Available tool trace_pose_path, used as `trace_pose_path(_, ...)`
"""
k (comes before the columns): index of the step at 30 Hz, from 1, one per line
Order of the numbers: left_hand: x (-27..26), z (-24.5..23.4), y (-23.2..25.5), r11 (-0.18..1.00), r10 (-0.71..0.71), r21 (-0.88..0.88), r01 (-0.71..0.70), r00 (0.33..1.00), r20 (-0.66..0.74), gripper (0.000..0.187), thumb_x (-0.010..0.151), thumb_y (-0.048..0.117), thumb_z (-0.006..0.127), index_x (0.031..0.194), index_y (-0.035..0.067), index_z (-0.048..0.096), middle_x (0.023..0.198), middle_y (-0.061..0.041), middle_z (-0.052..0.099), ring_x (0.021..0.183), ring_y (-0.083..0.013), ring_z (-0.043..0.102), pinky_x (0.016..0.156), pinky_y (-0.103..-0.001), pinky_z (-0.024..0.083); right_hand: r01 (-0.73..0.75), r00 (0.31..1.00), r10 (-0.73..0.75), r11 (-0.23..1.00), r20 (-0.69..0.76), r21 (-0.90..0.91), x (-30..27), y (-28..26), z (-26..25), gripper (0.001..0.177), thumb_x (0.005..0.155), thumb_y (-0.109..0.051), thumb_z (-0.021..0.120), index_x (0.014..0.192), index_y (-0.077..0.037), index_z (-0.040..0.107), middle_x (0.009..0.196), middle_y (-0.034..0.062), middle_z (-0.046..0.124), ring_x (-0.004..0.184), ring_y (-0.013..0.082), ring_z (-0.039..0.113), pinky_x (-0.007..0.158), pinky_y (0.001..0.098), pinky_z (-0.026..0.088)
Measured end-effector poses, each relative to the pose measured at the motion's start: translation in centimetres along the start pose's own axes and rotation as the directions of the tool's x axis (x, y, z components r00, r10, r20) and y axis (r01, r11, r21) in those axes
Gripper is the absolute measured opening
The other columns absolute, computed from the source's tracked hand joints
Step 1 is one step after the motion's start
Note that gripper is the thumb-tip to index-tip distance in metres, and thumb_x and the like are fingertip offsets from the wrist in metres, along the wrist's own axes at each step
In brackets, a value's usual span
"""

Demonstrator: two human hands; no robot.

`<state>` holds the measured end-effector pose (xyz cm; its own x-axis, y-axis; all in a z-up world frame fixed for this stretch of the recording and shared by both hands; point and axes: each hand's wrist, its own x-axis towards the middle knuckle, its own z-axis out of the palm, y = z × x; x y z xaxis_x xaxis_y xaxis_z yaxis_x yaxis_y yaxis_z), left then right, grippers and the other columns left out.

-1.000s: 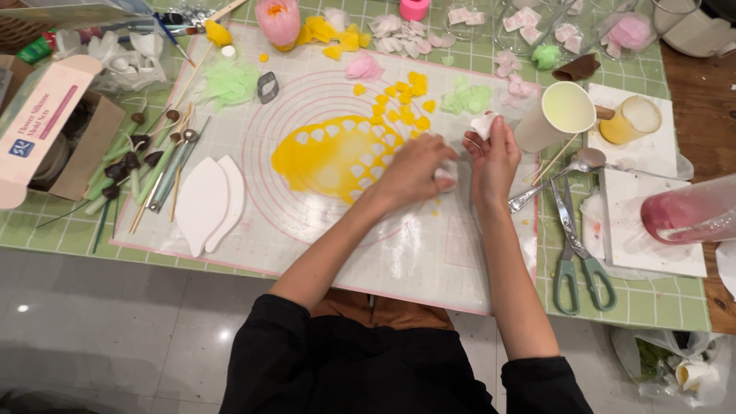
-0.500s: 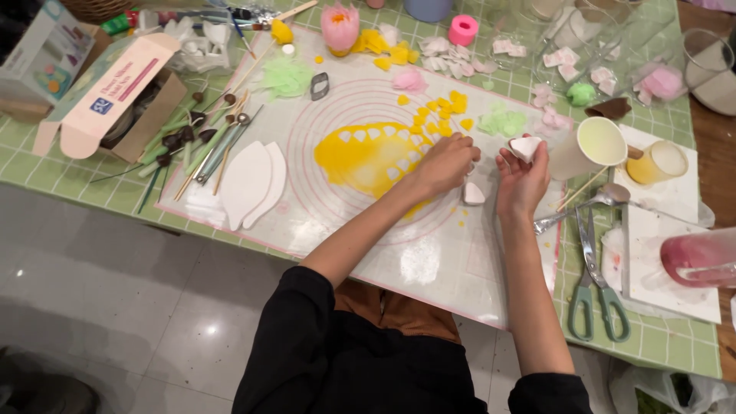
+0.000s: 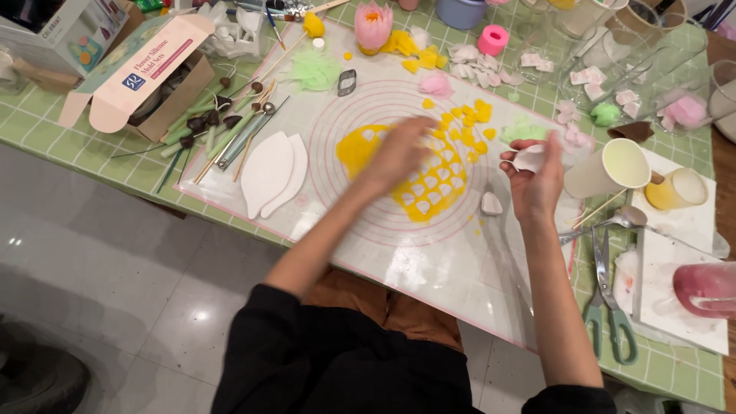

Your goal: Using a cutter to punch out small pieces from a wax sheet and molding them into decorative petals.

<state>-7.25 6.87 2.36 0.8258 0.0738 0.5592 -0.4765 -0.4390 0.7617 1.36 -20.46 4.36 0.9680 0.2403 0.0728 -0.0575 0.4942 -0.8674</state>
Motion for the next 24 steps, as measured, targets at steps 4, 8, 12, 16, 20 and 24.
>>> trace_pose_path(4,-2.3,-7.5,0.1,0.966,-0.107,0.221,0.136,0.985,-0.136,0.047,0.077,-0.002,0.076,0.122,0.004,0.064,0.114,-0.014,0.067,0.103,-0.0295,0.066,0.092,-0.039,0.054,0.021,0.993,0.012,0.964,0.121,-0.265,-0.1,1.6,4.7,0.018,0.103,-0.019,0.063,0.110,-0.003,0.064,0.101,0.0095,0.069,0.082,0.0202,0.069,0.072,0.0327,0.057)
trace_pose_path(8,-3.8,-9.5,0.7,0.920,-0.113,0.357,0.161,0.982,-0.151,0.041,0.077,-0.004,0.076,0.116,0.002,0.065,0.103,-0.014,0.069,0.101,-0.0314,0.065,0.089,-0.041,0.052,0.262,0.928,-0.002,0.714,0.373,-0.649,0.0,4.9,10.1,0.024,0.097,-0.015,0.070,0.119,-0.006,0.071,0.088,0.0019,0.068,0.076,0.0089,0.063,0.068,0.0261,0.053)
trace_pose_path(12,-4.1,-9.6,0.1,0.912,-0.108,0.381,0.153,0.984,-0.139,0.039,0.077,-0.004,0.076,0.114,0.001,0.065,0.101,-0.014,0.068,0.098,-0.0318,0.063,0.087,-0.041,0.051,0.441,0.839,0.046,0.526,0.542,-0.727,-0.3,7.6,14.6,0.030,0.094,-0.019,0.074,0.123,-0.010,0.073,0.080,0.0021,0.070,0.075,0.0105,0.066,0.070,0.0269,0.054)
trace_pose_path(16,-4.0,-9.7,0.2,0.908,-0.112,0.390,0.156,0.985,-0.134,0.038,0.077,-0.003,0.077,0.112,0.001,0.066,0.100,-0.013,0.068,0.097,-0.0320,0.063,0.086,-0.042,0.051,0.480,0.825,0.087,0.414,0.559,-0.773,-0.1,8.8,16.9,0.033,0.093,-0.022,0.075,0.125,-0.014,0.073,0.087,0.0078,0.072,0.080,0.0179,0.071,0.073,0.0317,0.055)
trace_pose_path(20,-4.0,-9.7,0.1,0.908,-0.095,0.394,0.142,0.986,-0.136,0.036,0.077,-0.002,0.077,0.111,0.001,0.066,0.098,-0.013,0.068,0.096,-0.0322,0.062,0.086,-0.042,0.050,0.584,0.791,0.068,0.218,0.609,-0.782,0.2,9.8,17.9,0.029,0.090,-0.023,0.076,0.118,-0.016,0.078,0.093,0.0118,0.074,0.089,0.0288,0.069,0.080,0.0400,0.054)
trace_pose_path(24,-3.9,-9.7,-0.2,0.912,-0.097,0.383,0.149,0.984,-0.152,0.035,0.077,-0.002,0.077,0.110,0.001,0.067,0.098,-0.012,0.070,0.095,-0.0314,0.063,0.086,-0.042,0.049,0.615,0.786,0.014,0.091,0.618,-0.783,0.5,10.6,18.3,0.023,0.088,-0.026,0.078,0.109,-0.018,0.081,0.087,0.0104,0.070,0.090,0.0301,0.065,0.079,0.0435,0.053)
